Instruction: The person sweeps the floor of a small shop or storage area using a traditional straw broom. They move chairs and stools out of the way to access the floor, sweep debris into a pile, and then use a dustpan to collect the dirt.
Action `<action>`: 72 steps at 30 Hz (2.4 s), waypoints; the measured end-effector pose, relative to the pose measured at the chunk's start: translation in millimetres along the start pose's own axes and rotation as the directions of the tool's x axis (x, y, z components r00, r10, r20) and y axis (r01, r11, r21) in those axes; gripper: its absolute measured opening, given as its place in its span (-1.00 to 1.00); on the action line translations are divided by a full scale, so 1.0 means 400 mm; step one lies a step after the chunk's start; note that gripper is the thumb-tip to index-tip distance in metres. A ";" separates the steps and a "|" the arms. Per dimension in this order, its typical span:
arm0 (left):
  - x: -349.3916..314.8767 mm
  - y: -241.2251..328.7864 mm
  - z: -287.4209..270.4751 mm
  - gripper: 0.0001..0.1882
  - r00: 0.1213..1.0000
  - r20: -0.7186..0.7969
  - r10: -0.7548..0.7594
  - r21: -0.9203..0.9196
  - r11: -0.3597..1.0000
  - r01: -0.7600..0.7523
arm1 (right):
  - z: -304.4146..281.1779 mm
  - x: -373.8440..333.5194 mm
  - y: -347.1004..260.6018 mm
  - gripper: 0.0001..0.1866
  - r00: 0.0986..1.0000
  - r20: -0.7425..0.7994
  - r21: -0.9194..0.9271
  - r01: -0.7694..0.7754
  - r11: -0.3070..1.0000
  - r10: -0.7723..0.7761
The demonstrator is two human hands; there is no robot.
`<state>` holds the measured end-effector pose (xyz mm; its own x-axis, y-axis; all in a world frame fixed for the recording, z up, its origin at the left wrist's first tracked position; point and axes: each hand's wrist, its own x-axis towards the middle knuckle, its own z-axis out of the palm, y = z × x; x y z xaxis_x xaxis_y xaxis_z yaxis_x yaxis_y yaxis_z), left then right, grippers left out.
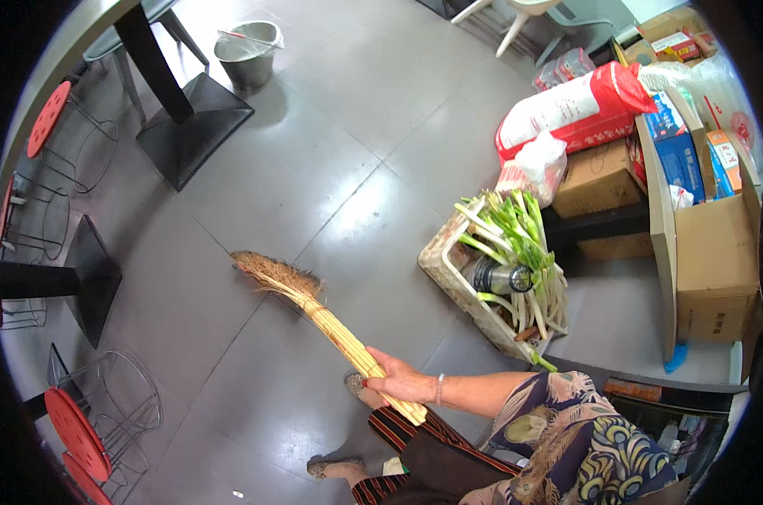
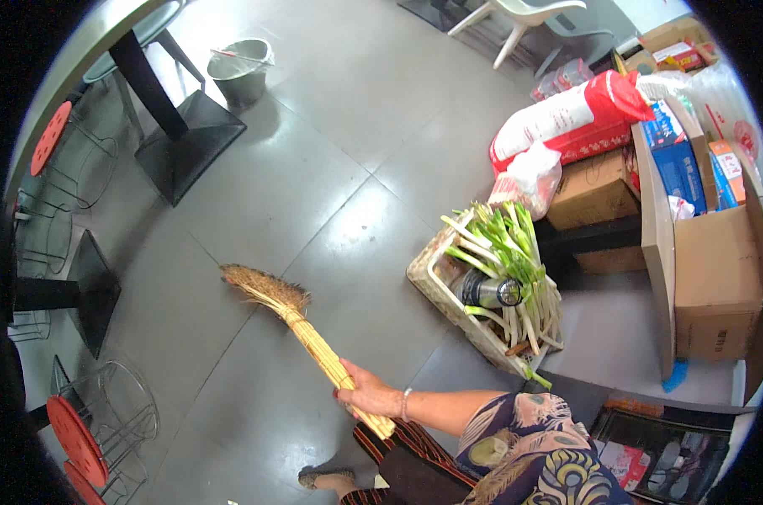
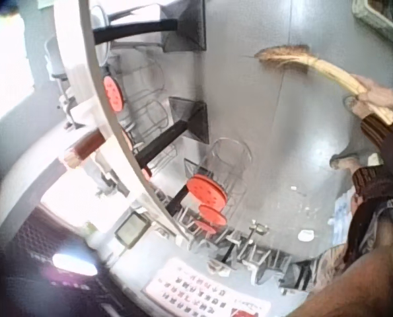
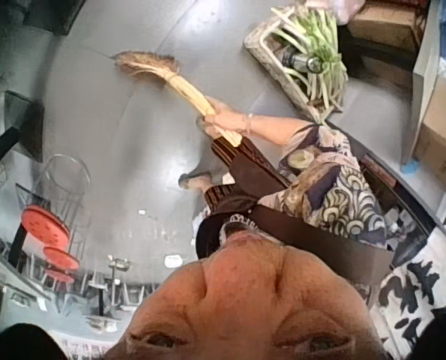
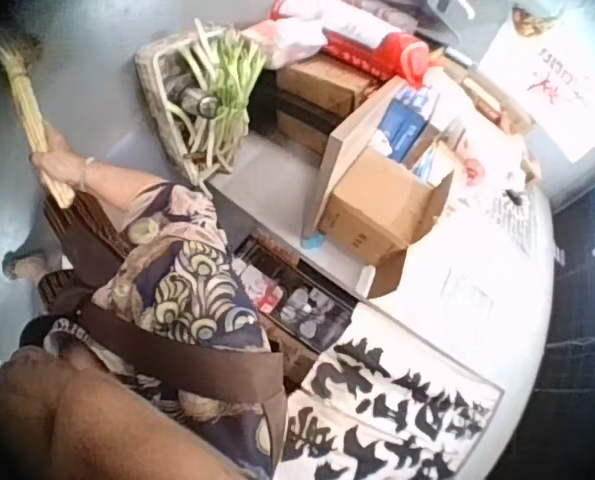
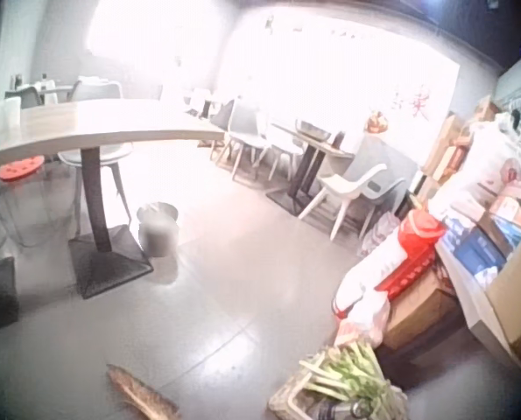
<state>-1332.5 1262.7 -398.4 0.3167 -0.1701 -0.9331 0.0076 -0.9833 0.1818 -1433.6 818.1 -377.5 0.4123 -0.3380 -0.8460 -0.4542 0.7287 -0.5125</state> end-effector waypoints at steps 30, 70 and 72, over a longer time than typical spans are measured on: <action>-0.319 -0.287 -0.075 -0.54 0.949 -0.270 -0.163 -0.480 0.877 0.014 | 0.518 -0.175 0.155 -0.04 0.987 -0.109 -0.502 -0.158 0.850 0.119; -0.362 -0.488 -0.179 -0.59 0.751 -0.269 -0.603 -0.943 0.322 -0.080 | 1.660 -0.115 0.301 -0.24 0.750 0.446 -0.758 0.027 0.652 0.488; -0.348 -0.486 -0.199 -0.59 0.759 -0.227 -0.610 -0.966 0.241 -0.095 | 1.677 -0.101 0.271 -0.11 0.845 0.241 -0.842 -0.061 0.535 0.477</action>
<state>-1302.6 1482.8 -279.0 0.4510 0.4854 -0.7490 0.8879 -0.1589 0.4317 -969.9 1310.2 -300.6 0.3226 0.2055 -0.9240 -0.9337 -0.0908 -0.3462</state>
